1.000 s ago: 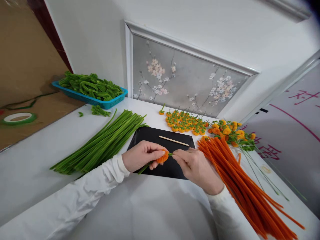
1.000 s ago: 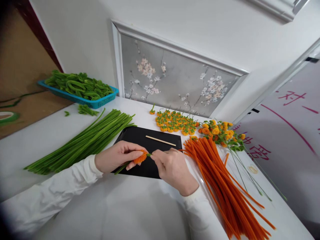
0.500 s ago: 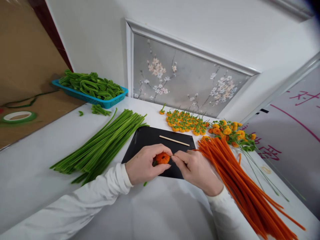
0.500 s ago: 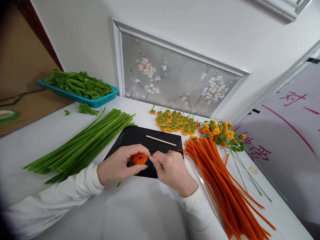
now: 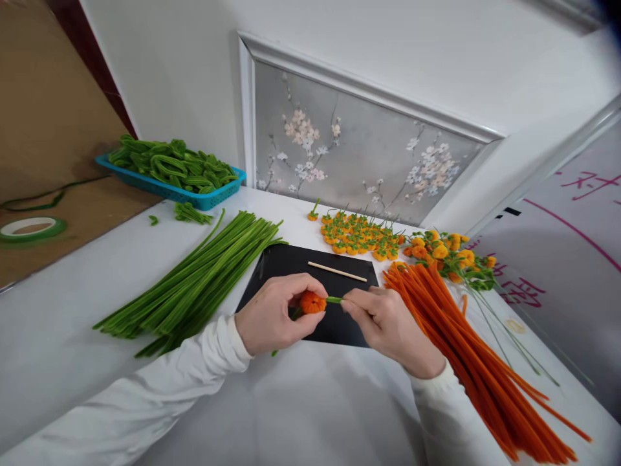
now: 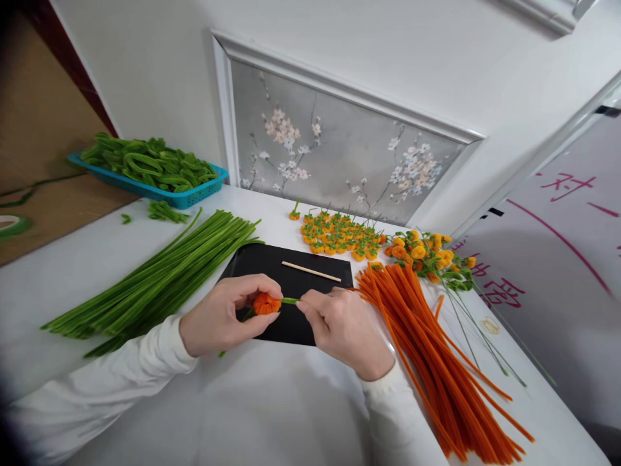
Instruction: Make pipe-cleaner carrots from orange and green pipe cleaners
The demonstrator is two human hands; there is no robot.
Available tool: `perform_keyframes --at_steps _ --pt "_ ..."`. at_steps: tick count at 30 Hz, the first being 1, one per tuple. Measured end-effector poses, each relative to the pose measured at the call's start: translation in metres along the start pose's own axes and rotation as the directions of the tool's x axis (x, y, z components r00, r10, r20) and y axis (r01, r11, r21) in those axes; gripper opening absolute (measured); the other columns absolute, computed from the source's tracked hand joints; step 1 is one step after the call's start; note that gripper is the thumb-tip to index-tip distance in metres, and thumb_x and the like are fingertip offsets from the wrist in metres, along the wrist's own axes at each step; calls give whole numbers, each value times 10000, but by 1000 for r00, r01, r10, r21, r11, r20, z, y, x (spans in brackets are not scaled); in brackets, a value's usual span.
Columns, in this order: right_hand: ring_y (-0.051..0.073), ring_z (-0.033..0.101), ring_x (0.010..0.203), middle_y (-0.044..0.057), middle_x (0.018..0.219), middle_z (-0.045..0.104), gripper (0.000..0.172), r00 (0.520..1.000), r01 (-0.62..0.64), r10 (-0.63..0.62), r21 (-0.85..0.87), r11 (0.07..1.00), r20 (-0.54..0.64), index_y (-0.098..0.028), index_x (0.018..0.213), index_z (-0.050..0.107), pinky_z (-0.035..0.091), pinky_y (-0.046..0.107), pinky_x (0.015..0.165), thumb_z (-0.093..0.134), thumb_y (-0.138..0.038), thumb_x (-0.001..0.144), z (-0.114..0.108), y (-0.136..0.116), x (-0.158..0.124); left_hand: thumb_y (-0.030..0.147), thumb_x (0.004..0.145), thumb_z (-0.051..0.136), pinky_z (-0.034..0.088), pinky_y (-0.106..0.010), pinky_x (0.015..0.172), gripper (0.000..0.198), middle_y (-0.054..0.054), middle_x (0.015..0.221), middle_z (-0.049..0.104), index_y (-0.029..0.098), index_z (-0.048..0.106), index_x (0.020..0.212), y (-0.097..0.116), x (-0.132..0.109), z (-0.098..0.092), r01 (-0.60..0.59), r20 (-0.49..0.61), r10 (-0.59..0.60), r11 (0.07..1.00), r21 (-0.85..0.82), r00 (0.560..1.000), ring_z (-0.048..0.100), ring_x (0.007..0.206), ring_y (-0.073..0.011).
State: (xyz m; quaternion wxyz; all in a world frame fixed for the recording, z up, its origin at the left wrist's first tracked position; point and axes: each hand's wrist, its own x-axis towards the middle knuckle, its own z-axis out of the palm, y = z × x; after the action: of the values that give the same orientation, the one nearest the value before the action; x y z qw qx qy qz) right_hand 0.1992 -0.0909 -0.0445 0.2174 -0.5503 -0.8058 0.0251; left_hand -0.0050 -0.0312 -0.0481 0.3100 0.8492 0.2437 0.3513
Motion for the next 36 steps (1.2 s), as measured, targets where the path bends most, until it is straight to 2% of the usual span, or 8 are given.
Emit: perform_keyframes --at_steps 6,14,18,20,24,30,34,36 --pt "115 458 535 -14 544 483 337 1000 0 1 66 998 -8 -196 691 511 302 232 570 371 -335 965 -6 3 0 136 760 567 494 -236 608 165 -63 840 644 123 623 914 -1 1 1 -75 -49 74 997 -18 996 585 698 -128" --pt "118 483 527 -16 550 527 289 1000 1 0 112 994 -5 -203 773 594 335 229 542 406 -321 958 -11 3 -5 169 755 624 514 -222 604 226 -74 883 664 126 651 975 -2 1 3 -56 -70 51 996 -70 996 618 726 -135" --pt "132 599 640 3 759 664 180 999 14 -9 146 989 -38 -223 1052 596 416 225 599 472 -280 934 -4 -3 -1 241 765 666 537 -248 669 335 -85 944 674 136 635 1083 -7 -2 5 29 -40 -33 994 -106 999 636 762 -150" --pt "142 636 743 28 902 685 185 996 61 -49 146 987 -80 -214 1083 581 444 231 661 488 -253 928 0 -8 2 247 756 682 538 -255 687 351 -82 964 680 140 636 1087 -9 -2 6 55 -30 -58 992 -115 998 636 762 -151" --pt "149 631 696 39 859 680 172 988 106 -106 -8 994 -112 -192 1000 610 409 237 601 463 -263 946 4 -12 6 247 730 707 516 -231 613 363 -52 873 688 139 649 1071 -9 -2 7 98 2 -99 990 -104 995 591 659 -121" --pt "116 526 544 3 620 601 335 969 175 -208 -227 958 -131 -178 765 620 296 265 561 410 -331 977 2 -11 5 254 720 710 502 -231 612 309 -41 835 670 135 668 1002 -7 1 4 95 55 -86 976 -197 995 577 663 -119" --pt "114 514 556 1 574 578 377 950 215 -261 -248 945 -172 -171 674 583 270 274 588 419 -324 976 2 -11 7 270 664 756 511 -256 679 394 -44 868 664 135 653 1020 -6 2 -1 85 121 -63 979 -186 991 593 734 -140" --pt "111 517 556 1 574 586 377 951 217 -260 -238 947 -169 -172 671 579 267 273 588 422 -330 976 3 -10 7 276 689 733 514 -262 693 399 -42 866 665 132 632 1046 -5 2 -2 112 160 -79 971 -210 984 599 741 -142"
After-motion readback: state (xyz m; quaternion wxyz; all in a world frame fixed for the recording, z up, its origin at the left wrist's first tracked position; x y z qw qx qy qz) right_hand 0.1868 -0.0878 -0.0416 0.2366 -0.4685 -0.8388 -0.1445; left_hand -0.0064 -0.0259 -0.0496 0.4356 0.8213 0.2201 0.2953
